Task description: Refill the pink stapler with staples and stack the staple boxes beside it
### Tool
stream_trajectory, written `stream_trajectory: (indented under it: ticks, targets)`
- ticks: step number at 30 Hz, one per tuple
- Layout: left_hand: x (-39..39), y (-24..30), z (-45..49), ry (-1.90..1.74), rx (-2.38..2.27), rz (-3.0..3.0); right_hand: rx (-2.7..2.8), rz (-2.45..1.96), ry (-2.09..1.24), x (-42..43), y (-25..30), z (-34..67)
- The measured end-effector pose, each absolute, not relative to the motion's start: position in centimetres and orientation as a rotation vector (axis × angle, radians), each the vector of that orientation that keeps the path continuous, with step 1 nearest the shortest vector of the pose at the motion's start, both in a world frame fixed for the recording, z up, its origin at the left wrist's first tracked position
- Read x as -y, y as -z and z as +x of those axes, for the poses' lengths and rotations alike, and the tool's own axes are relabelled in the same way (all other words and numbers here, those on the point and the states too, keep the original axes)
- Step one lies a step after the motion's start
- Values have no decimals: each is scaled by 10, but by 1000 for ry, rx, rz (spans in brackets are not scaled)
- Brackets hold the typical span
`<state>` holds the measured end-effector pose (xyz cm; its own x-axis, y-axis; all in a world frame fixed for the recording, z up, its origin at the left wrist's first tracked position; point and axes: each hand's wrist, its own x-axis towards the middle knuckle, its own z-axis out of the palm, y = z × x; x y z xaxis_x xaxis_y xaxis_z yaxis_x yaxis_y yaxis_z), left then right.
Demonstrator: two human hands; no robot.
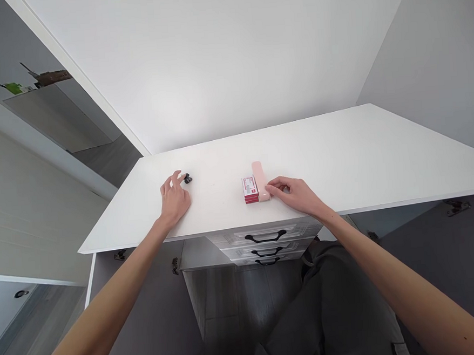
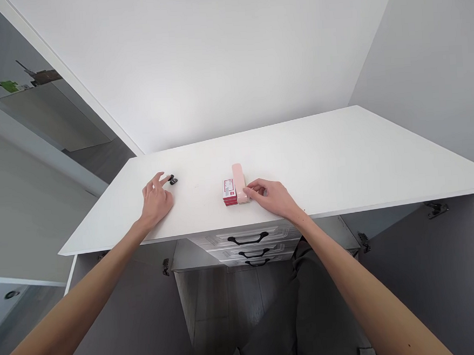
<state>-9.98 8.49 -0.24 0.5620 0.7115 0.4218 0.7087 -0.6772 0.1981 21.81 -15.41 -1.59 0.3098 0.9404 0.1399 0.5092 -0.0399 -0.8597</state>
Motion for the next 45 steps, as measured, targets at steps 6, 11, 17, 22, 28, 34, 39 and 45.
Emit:
stream_trajectory:
  ticks: [6, 11, 17, 22, 28, 34, 39, 45]
  targets:
    - [-63, -2, -64, -642, -907, 2815, 1324, -1680, -606, 155, 16, 218]
    - [-36, -9, -18, -515, -660, 2795, 1328, -1687, -600, 155, 16, 218]
    - [-24, -10, 11, -489, -469, 2743, 1318, -1693, -608, 153, 14, 217]
    - [-27, -6, 14, -494, -482, 2582, 1321, -1683, -610, 153, 15, 218]
    - [-26, -3, 11, -499, -489, 2438, 1321, -1701, -604, 153, 15, 217]
    - [-39, 2, -23, -605, -791, 2394, 1307, -1653, -589, 153, 17, 219]
    - [-89, 3, -107, -386, -1119, 2688, 1171, -1611, -355, 154, 14, 212]
    - [-121, 8, -164, -278, -1428, 2701, 1407, -1373, -72, 139, -10, 130]
